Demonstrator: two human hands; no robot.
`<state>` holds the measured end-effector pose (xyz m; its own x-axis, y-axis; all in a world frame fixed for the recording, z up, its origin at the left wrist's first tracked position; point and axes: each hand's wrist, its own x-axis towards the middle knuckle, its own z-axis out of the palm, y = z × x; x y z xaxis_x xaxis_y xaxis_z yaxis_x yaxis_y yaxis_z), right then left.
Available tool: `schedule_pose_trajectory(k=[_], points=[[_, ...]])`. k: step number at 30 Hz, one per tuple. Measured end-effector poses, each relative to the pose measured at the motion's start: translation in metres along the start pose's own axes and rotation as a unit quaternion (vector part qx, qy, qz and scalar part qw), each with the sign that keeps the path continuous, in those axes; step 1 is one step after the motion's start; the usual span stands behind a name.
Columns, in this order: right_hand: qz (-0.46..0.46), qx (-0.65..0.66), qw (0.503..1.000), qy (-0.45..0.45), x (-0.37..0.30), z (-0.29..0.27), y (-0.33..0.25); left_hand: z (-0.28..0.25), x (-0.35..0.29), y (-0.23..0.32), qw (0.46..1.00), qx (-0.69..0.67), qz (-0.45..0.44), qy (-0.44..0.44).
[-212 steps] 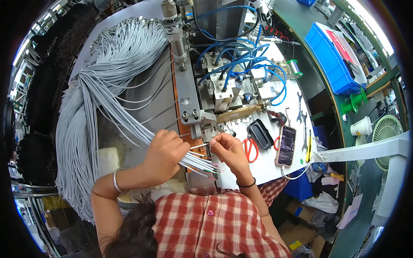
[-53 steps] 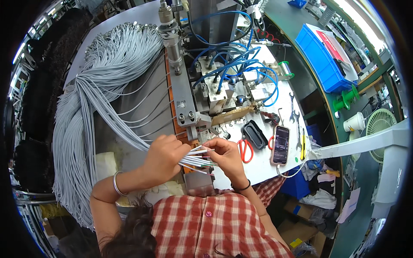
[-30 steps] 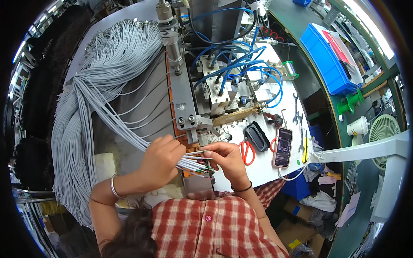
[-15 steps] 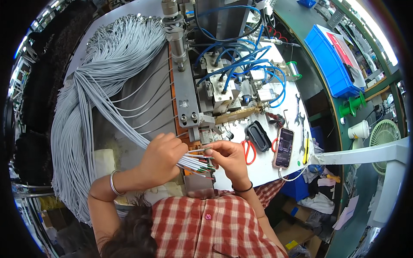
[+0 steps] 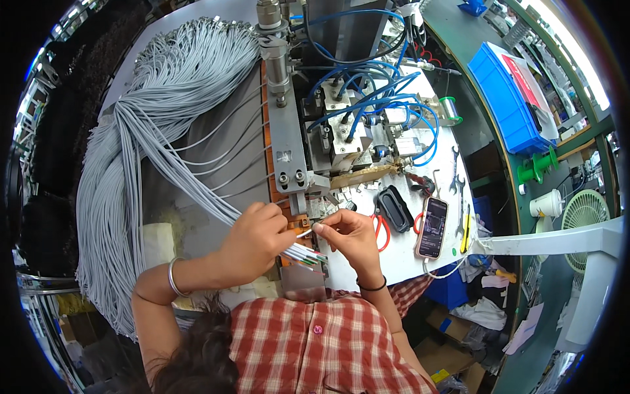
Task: The person inserts cable ends one by one into the slots of a machine and then gathers the bundle and handles the attached connector ends by hand.
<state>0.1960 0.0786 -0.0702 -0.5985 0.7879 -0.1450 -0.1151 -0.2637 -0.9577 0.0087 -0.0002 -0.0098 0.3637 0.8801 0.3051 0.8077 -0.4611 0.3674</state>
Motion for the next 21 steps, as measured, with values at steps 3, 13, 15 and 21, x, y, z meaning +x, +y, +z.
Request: schedule_pose_trajectory(k=[3,13,15,21], points=[[-0.010,-0.100,0.995,0.025,0.002,-0.002,0.001,-0.001,0.001,-0.001,0.999,0.038,-0.004,0.008],[0.099,-0.013,0.995,-0.029,0.004,-0.003,-0.001,0.004,-0.003,0.000,0.996,0.067,-0.051,-0.007],[0.072,-0.040,0.997,-0.003,0.001,0.003,-0.006,0.004,-0.001,0.000,0.996,0.083,-0.040,0.015],[-0.003,-0.006,1.000,-0.006,-0.005,0.007,-0.013,-0.005,0.002,0.003,0.998,-0.003,-0.056,0.018]])
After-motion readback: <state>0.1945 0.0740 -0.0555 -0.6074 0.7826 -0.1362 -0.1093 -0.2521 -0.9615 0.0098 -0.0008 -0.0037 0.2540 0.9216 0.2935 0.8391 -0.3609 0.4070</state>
